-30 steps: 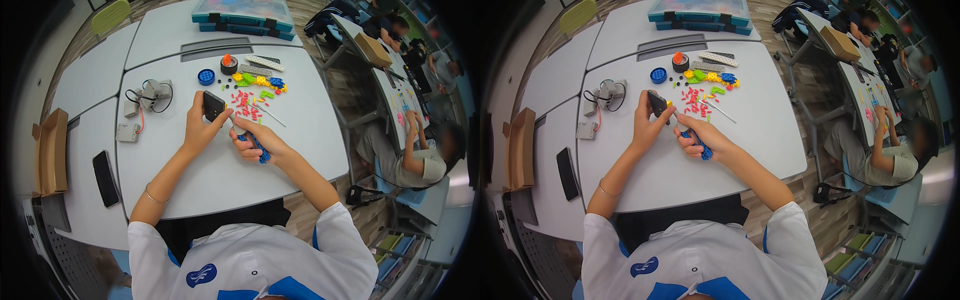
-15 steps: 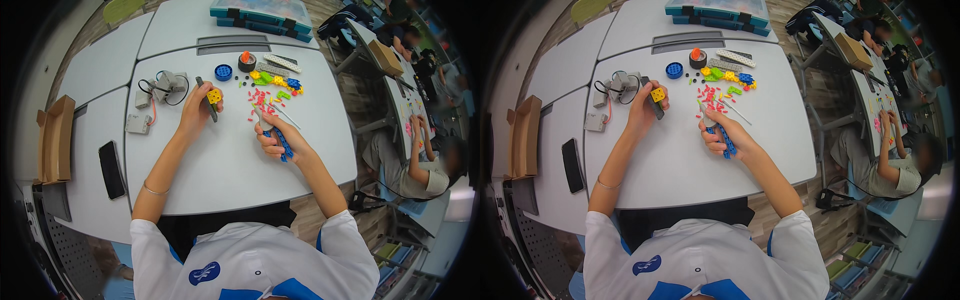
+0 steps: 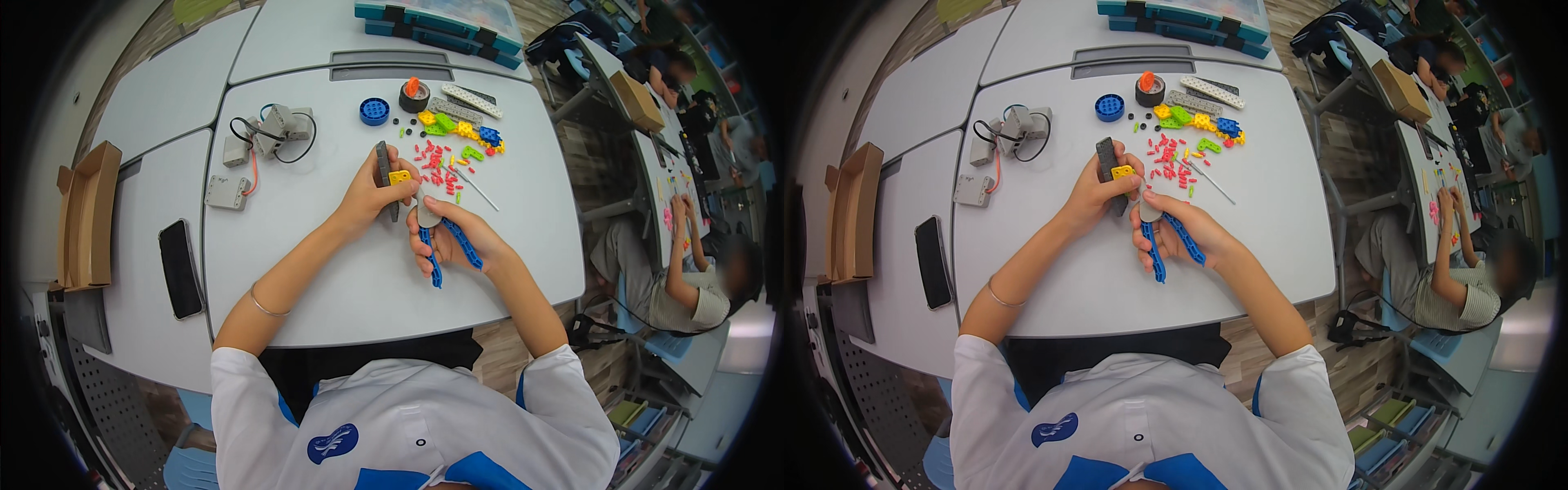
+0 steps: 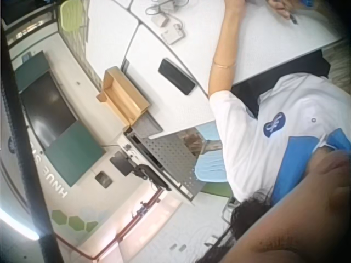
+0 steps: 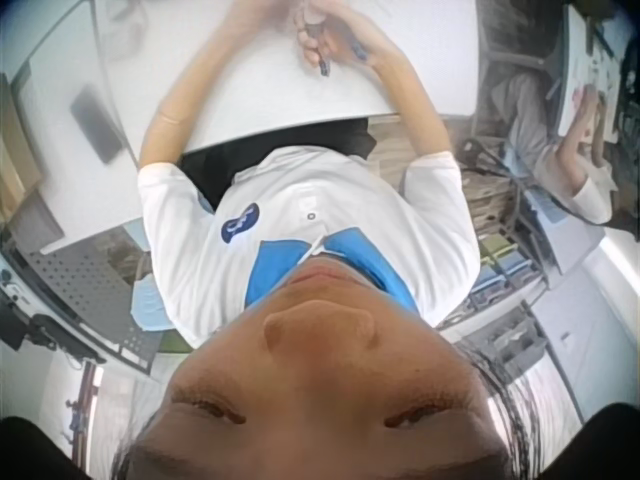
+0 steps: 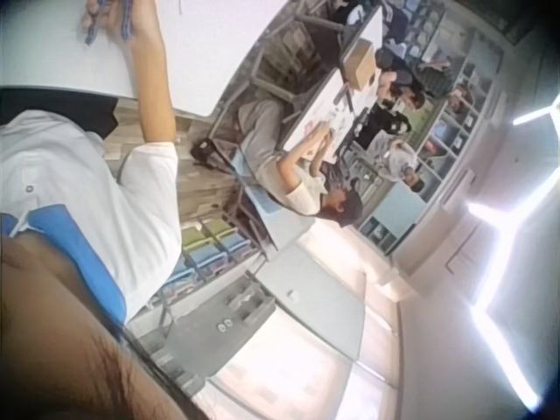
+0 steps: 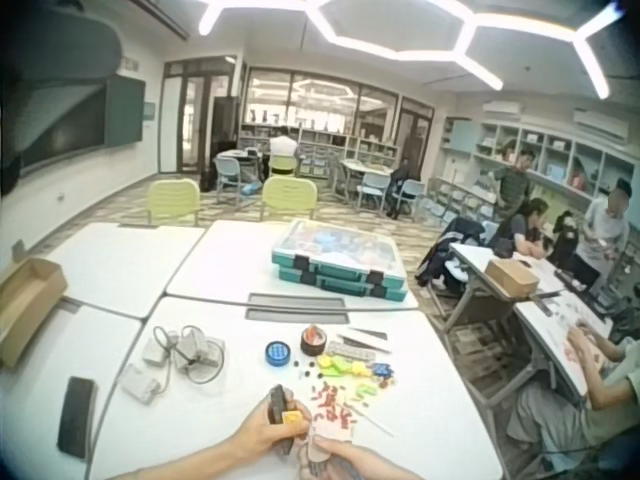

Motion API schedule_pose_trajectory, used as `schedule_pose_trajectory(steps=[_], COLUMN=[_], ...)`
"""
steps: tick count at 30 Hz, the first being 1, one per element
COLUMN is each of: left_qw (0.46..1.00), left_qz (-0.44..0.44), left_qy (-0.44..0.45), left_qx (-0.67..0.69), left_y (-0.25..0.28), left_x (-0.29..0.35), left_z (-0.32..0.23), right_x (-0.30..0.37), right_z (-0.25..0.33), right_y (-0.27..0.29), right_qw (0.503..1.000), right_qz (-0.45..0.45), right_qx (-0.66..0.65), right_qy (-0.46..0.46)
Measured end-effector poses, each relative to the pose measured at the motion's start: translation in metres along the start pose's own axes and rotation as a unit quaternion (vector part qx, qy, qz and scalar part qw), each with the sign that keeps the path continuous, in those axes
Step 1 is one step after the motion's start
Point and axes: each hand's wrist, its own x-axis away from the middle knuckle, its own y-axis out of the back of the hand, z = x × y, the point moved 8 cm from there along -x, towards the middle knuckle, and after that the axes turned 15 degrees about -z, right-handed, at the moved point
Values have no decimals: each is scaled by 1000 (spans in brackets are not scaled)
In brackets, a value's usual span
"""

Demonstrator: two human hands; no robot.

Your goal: The person assembles colorful plastic building blocks into a small structure on a white table. They pick up pieces, connect them, and occasionally use pliers to adjust or separate parts. The person also handles a small electronic device with wires and a smartphone.

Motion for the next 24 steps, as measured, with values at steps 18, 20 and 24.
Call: schedule_pose_trajectory(steps=[18, 20, 24], left_qw=[967, 971, 999], left_qz=[-31, -69, -36], left_qy=[-138, -137, -28], left_qx=[-210, -185, 10], left_y=[-9, -5, 1], left_x=[-3, -3, -9], left_z=[-23, -26, -16], right_x=[3, 5, 7], right_z=[27, 27, 16], right_y=[18, 15, 2], right_qw=[996, 996, 998], right_qz=[-23, -19, 14], right_qx=[-41, -19, 28], right_qy=[80, 80, 50])
